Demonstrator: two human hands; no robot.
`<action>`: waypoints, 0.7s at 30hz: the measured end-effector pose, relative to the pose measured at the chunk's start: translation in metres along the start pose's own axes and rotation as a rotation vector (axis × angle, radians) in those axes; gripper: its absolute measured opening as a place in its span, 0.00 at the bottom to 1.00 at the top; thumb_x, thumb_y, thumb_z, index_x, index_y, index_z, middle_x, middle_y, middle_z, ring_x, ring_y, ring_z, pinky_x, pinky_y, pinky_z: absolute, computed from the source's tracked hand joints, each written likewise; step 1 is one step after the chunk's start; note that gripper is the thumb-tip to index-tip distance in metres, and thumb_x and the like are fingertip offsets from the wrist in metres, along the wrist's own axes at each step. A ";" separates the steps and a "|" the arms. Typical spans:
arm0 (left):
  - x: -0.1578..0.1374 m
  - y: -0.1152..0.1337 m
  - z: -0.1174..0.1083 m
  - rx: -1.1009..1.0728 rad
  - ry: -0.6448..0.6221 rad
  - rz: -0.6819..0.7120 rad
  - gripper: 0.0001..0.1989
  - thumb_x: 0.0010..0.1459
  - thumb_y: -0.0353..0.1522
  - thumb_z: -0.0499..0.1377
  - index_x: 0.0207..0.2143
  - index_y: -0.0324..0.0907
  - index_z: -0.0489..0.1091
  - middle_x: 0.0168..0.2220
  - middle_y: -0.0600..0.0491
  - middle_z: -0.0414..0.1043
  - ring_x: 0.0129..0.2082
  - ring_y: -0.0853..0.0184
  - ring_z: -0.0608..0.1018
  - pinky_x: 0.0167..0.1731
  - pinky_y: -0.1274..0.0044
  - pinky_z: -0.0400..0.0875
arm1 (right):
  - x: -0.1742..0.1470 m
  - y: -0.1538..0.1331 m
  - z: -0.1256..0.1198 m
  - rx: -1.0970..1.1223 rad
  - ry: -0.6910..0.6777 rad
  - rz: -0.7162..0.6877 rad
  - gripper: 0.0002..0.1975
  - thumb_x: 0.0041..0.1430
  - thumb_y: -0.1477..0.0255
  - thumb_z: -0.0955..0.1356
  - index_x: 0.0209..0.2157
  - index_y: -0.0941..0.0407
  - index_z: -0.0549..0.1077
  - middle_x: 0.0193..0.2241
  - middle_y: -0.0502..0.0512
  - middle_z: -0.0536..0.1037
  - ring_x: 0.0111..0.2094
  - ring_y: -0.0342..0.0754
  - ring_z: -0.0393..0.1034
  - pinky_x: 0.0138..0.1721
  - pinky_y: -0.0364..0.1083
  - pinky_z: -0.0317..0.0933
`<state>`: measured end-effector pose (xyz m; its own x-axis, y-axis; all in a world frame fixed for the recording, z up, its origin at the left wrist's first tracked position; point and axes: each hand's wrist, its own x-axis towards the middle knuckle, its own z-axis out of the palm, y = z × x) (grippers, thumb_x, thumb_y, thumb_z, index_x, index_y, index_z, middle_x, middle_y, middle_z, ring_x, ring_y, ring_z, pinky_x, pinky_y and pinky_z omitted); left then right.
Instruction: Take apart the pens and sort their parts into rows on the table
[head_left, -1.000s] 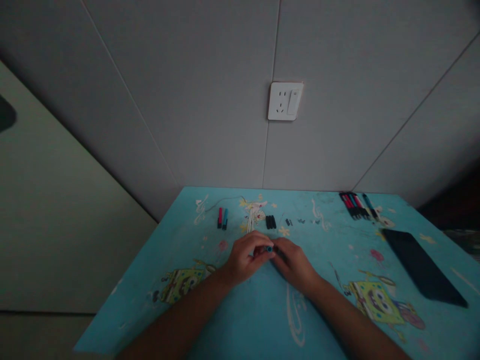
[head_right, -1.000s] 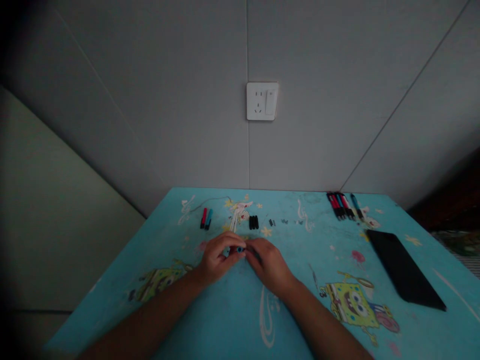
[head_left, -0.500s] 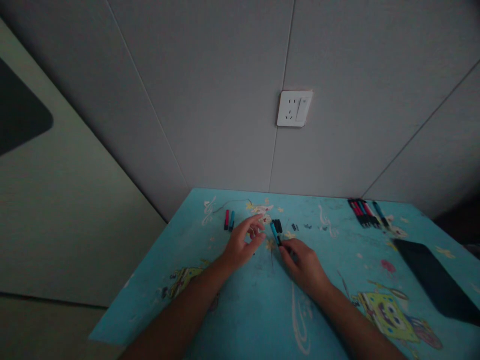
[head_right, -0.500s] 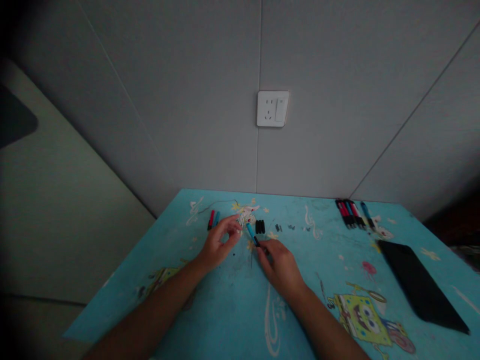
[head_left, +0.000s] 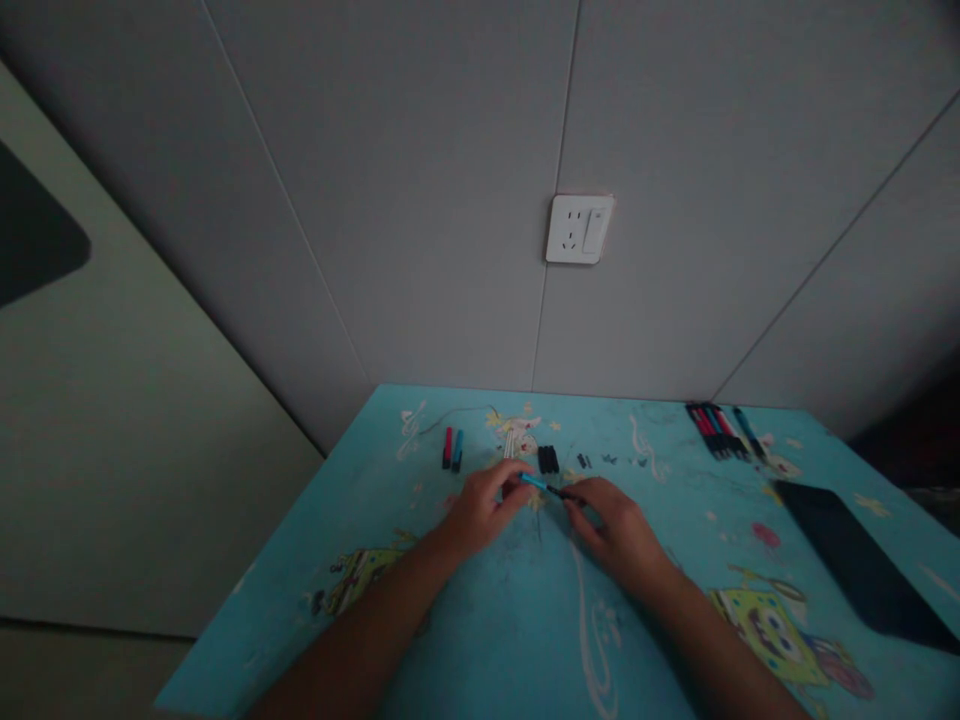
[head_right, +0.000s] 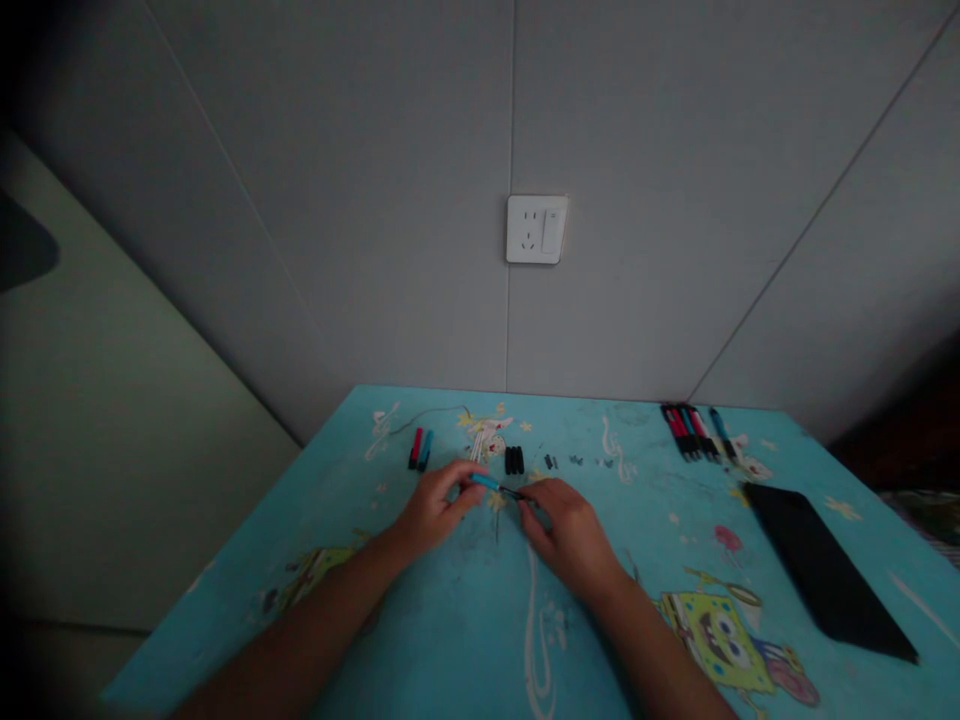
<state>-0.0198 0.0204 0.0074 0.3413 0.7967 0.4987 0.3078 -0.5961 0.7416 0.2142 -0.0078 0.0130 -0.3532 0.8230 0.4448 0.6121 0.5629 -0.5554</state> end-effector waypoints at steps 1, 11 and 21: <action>0.000 0.000 0.000 0.033 -0.006 -0.007 0.10 0.62 0.36 0.58 0.44 0.42 0.72 0.29 0.55 0.71 0.30 0.69 0.74 0.34 0.78 0.67 | 0.000 0.000 0.000 0.041 0.033 0.029 0.11 0.65 0.67 0.63 0.43 0.54 0.75 0.37 0.57 0.77 0.39 0.52 0.72 0.43 0.51 0.67; -0.005 -0.009 0.021 0.257 -0.199 0.125 0.23 0.57 0.36 0.64 0.55 0.45 0.66 0.46 0.47 0.73 0.47 0.59 0.73 0.49 0.64 0.67 | -0.001 0.000 -0.004 0.144 0.240 0.116 0.10 0.65 0.67 0.64 0.44 0.53 0.74 0.39 0.57 0.78 0.40 0.51 0.73 0.43 0.50 0.67; -0.003 -0.008 0.018 0.394 -0.284 0.201 0.11 0.59 0.36 0.62 0.43 0.42 0.74 0.37 0.48 0.75 0.41 0.60 0.74 0.45 0.67 0.67 | 0.002 0.006 -0.003 -0.013 0.166 0.053 0.10 0.66 0.68 0.63 0.45 0.53 0.73 0.40 0.58 0.78 0.41 0.52 0.73 0.44 0.51 0.68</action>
<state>-0.0072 0.0207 -0.0083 0.6381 0.6373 0.4321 0.5036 -0.7699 0.3919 0.2194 -0.0030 0.0120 -0.1987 0.8271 0.5257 0.6361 0.5169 -0.5729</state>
